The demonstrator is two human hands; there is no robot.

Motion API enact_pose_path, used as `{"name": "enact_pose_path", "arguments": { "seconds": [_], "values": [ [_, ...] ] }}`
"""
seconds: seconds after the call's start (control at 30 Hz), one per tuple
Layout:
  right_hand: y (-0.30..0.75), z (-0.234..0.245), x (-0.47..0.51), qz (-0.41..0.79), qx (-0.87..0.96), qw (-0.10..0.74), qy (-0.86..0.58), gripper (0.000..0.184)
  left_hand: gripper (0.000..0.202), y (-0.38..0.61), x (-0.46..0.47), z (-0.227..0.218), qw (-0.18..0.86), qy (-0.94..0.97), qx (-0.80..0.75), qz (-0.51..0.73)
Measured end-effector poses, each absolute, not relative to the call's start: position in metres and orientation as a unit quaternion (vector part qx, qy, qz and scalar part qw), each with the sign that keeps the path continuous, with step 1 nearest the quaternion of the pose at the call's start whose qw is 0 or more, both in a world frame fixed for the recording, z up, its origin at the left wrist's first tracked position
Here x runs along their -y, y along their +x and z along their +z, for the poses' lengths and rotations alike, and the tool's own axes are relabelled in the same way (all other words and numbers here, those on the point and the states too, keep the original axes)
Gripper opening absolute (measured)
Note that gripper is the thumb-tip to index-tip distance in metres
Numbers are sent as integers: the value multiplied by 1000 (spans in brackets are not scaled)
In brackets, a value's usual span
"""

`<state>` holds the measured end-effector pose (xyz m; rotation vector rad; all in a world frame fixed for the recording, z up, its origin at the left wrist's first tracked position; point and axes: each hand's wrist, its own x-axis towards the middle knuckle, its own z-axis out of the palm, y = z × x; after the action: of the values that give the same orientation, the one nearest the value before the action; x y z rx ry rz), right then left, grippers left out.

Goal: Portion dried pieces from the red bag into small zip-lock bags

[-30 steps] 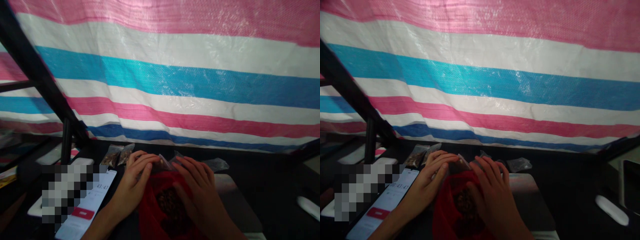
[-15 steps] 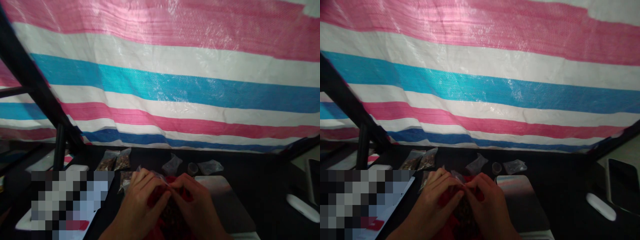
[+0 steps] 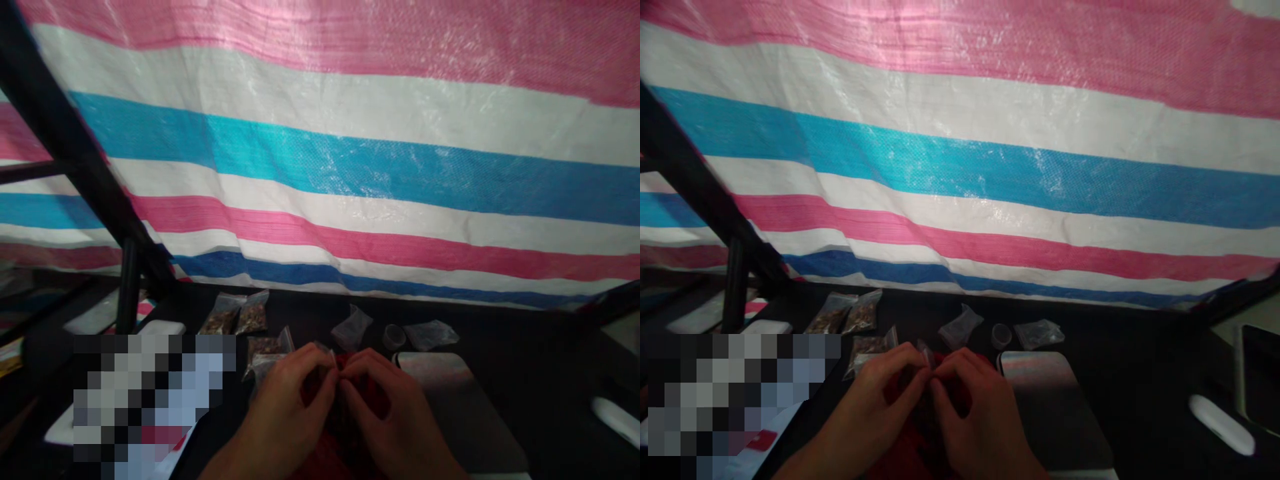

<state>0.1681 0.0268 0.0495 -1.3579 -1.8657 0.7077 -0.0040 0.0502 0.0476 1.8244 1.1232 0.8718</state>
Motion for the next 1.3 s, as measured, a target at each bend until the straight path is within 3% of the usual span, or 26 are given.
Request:
{"name": "enact_pose_path", "arguments": {
  "seconds": [0.27,0.57,0.83,0.97,1.13,1.3],
  "values": [
    [168,50,-25,214,742,342,-535,9,22,-7,-54,45,440,727,-408,334],
    [166,49,-26,199,760,311,-534,14,21,-10,-50,50,376,780,-409,288],
    [172,42,-27,-39,791,346,-503,17,18,-7,-48,44,356,784,-414,295],
    [179,48,-28,-60,783,371,-495,16,17,-9,-45,48,356,789,-395,309],
    [181,51,-26,-4,793,437,-424,14,34,-12,-43,56,455,677,-468,340],
    [182,65,-20,76,854,380,-348,20,29,-8,-50,56,641,540,-404,366]
  ]
}}
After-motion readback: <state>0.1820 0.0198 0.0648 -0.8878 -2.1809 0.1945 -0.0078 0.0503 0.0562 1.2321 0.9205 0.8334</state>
